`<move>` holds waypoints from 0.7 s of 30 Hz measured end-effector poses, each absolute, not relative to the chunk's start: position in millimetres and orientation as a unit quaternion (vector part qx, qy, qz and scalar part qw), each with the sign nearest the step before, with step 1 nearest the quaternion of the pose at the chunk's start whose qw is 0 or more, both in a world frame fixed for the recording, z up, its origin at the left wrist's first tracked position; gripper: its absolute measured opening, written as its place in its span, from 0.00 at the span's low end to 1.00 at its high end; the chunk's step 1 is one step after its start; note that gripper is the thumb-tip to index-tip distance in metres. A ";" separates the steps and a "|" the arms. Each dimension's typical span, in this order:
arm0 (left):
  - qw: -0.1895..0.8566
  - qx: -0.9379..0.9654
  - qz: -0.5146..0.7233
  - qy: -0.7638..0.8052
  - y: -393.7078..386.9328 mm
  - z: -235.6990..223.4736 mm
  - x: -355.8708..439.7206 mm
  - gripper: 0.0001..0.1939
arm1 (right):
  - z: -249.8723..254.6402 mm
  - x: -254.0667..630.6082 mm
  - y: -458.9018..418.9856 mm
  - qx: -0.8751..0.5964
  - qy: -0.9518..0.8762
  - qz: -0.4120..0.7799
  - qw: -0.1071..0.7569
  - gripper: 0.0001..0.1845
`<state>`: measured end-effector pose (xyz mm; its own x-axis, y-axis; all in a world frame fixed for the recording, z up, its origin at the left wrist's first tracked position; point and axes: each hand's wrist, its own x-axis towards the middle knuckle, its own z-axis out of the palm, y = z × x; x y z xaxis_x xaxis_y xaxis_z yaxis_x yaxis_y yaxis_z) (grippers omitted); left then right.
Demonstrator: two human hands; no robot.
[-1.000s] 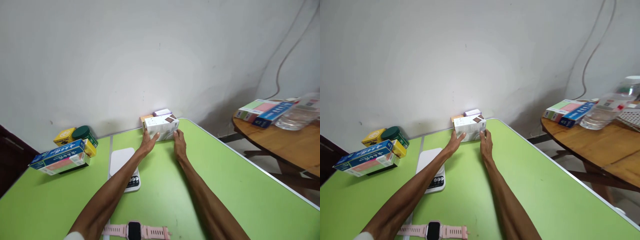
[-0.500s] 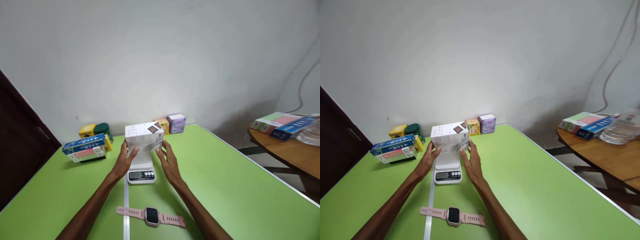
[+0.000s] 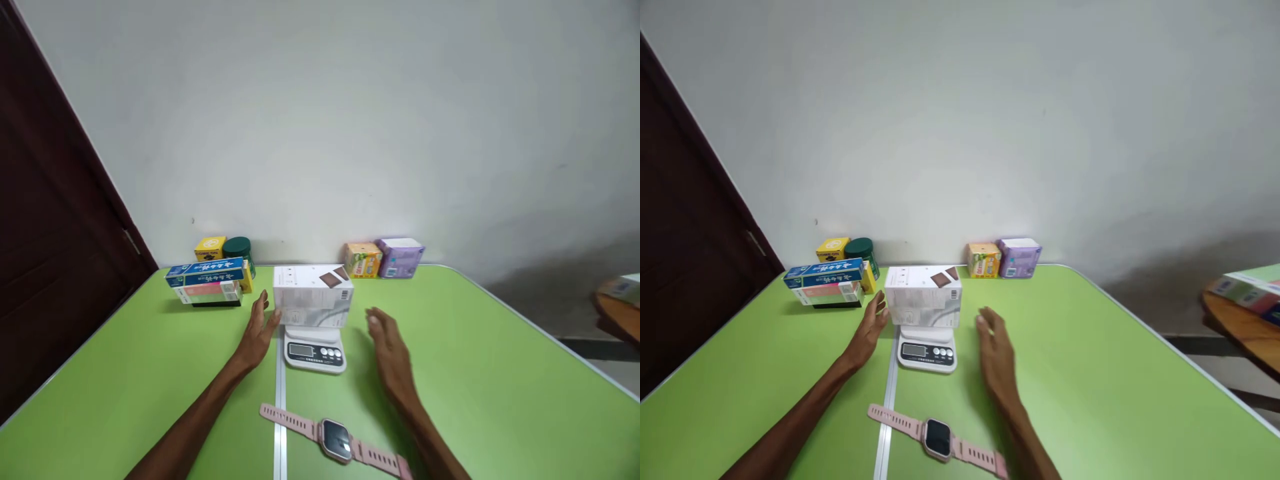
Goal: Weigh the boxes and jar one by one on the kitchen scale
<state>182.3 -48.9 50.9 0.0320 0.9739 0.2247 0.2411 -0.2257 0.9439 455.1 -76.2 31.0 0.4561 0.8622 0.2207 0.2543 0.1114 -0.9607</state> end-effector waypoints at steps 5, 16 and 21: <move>0.376 0.551 0.493 0.558 -48.1 4.5 172.0 0.45 | 1.8 499.6 -59.1 -0.680 -0.444 0.199 0.549 0.25; 0.316 0.619 0.484 0.532 -66.4 19.6 198.4 0.43 | 29.1 446.1 -65.5 -0.614 -0.498 0.251 0.558 0.48; 0.372 0.603 0.515 0.482 -65.4 48.1 231.1 0.46 | 55.2 405.3 -66.5 -0.569 -0.533 0.268 0.567 0.45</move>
<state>231.1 -65.4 48.1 0.0036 0.9648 0.2628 0.1979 -0.2583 0.9456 405.3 -66.5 55.2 0.2886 0.9094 0.2995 0.3029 0.2100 -0.9296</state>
